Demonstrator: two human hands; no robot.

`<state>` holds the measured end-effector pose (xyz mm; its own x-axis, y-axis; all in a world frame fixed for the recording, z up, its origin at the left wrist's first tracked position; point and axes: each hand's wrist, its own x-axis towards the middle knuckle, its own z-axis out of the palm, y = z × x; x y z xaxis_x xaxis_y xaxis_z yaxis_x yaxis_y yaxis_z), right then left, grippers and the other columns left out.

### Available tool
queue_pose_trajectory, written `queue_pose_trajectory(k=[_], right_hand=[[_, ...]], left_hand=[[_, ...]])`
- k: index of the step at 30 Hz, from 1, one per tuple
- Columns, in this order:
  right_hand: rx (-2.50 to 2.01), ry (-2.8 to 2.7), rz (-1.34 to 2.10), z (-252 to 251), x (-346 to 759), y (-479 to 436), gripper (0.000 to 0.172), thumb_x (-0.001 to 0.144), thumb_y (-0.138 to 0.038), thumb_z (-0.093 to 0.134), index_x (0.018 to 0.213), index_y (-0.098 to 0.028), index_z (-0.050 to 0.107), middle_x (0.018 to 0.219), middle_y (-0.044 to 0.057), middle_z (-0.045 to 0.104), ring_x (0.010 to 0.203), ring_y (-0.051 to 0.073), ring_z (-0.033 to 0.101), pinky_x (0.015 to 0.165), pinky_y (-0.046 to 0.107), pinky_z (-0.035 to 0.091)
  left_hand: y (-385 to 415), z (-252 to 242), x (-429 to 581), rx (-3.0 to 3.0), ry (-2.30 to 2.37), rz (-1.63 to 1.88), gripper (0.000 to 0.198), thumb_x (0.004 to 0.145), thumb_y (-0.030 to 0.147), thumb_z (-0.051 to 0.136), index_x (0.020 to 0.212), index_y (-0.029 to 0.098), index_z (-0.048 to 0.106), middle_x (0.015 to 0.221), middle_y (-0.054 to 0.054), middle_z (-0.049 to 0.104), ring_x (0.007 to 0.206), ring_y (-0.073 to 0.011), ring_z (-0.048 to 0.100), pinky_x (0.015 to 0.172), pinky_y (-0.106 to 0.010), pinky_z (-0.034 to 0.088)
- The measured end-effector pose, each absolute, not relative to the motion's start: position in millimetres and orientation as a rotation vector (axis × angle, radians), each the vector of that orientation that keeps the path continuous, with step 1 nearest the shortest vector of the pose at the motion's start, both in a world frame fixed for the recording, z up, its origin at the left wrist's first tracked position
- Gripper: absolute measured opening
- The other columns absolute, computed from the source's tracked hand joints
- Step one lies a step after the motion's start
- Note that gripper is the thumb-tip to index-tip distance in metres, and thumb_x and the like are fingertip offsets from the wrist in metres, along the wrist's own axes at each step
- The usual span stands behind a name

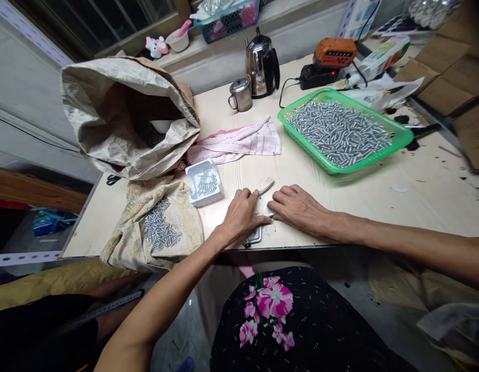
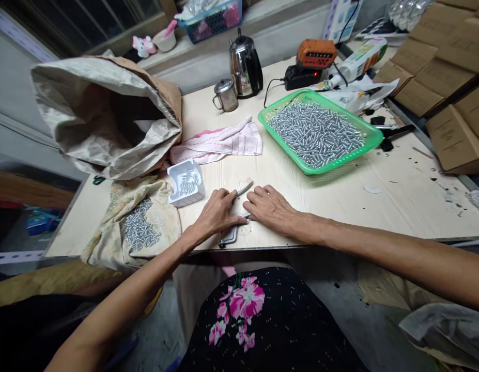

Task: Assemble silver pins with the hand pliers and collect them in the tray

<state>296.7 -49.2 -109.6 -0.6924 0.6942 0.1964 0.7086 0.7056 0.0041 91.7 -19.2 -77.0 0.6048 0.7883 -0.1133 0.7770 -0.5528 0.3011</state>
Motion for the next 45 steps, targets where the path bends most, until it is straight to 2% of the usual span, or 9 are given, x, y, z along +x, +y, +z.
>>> queue_pose_trajectory(k=[4,6,10,13,18,25,32,38,45], right_hand=[[-1.036,-2.712,-0.061,-119,299,-50,0.022,0.103,-0.021,0.039,0.089,-0.020,0.056,0.084,0.004,0.059,0.080,0.021,0.043,0.073,0.035,0.026],[-1.035,-2.659,0.056,-122,301,-48,0.026,0.105,-0.027,0.035,0.090,-0.019,0.054,0.085,0.004,0.058,0.079,0.019,0.043,0.074,0.034,0.027],[-1.026,-2.609,0.295,-125,303,-43,0.033,0.107,-0.037,0.028,0.093,-0.019,0.052,0.087,0.004,0.057,0.077,0.017,0.047,0.076,0.033,0.031],[-1.026,-2.594,0.371,-126,303,-41,0.035,0.107,-0.038,0.026,0.094,-0.019,0.052,0.087,0.004,0.058,0.076,0.017,0.047,0.077,0.034,0.032],[-1.058,-2.577,0.367,-121,298,-42,0.035,0.107,-0.036,0.028,0.093,-0.017,0.054,0.085,0.004,0.058,0.075,0.017,0.049,0.076,0.033,0.033],[-1.073,-2.539,0.217,-124,297,-45,0.031,0.106,-0.032,0.032,0.096,-0.016,0.056,0.083,0.004,0.059,0.070,0.016,0.045,0.075,0.032,0.032],[-1.140,-2.364,-0.096,-125,293,-56,0.018,0.102,-0.019,0.039,0.096,-0.016,0.055,0.084,0.005,0.063,0.071,0.017,0.050,0.075,0.034,0.034],[-1.206,-2.210,-0.145,-119,300,-59,0.015,0.100,-0.019,0.040,0.100,-0.018,0.055,0.084,0.006,0.065,0.075,0.020,0.055,0.076,0.036,0.038],[-1.201,-2.204,-0.144,-122,313,-68,0.013,0.100,-0.022,0.042,0.101,-0.019,0.054,0.085,0.005,0.065,0.074,0.020,0.055,0.078,0.038,0.038]], left_hand=[[-19,-61,70,2.278,1.301,0.378,0.037,0.087,0.036,0.068,0.117,0.016,0.066,0.115,-0.012,0.064,0.110,-0.0248,0.060,0.096,-0.037,0.048],[-28,-50,56,2.125,1.418,0.557,0.023,0.092,0.032,0.059,0.104,0.017,0.071,0.104,-0.008,0.068,0.098,-0.0210,0.064,0.087,-0.033,0.050],[-55,-44,29,1.830,1.662,0.510,0.032,0.091,0.039,0.055,0.072,0.017,0.068,0.067,-0.002,0.066,0.067,-0.0168,0.062,0.064,-0.026,0.044],[-72,-55,19,1.792,1.714,0.346,0.038,0.089,0.041,0.056,0.061,0.017,0.062,0.059,-0.001,0.062,0.061,-0.0157,0.058,0.060,-0.026,0.039],[-82,-77,32,1.779,1.740,0.327,0.032,0.086,0.042,0.062,0.070,0.016,0.070,0.071,-0.004,0.068,0.069,-0.0168,0.060,0.064,-0.026,0.038],[-69,-86,48,1.549,1.699,0.406,0.017,0.078,0.031,0.073,0.073,0.015,0.074,0.068,-0.002,0.069,0.065,-0.0141,0.060,0.063,-0.025,0.040],[-65,-80,46,1.040,1.533,0.339,0.034,0.080,0.042,0.067,0.059,0.015,0.061,0.040,0.007,0.041,0.037,-0.0064,0.028,0.044,-0.023,0.022],[-42,-35,44,1.579,1.673,0.698,0.023,0.077,0.034,0.073,0.065,0.014,0.070,0.059,0.000,0.064,0.054,-0.0112,0.052,0.054,-0.023,0.036],[29,8,-8,1.873,1.848,0.923,0.024,0.083,0.037,0.067,0.084,0.015,0.077,0.072,-0.003,0.069,0.060,-0.0129,0.056,0.059,-0.025,0.040]])
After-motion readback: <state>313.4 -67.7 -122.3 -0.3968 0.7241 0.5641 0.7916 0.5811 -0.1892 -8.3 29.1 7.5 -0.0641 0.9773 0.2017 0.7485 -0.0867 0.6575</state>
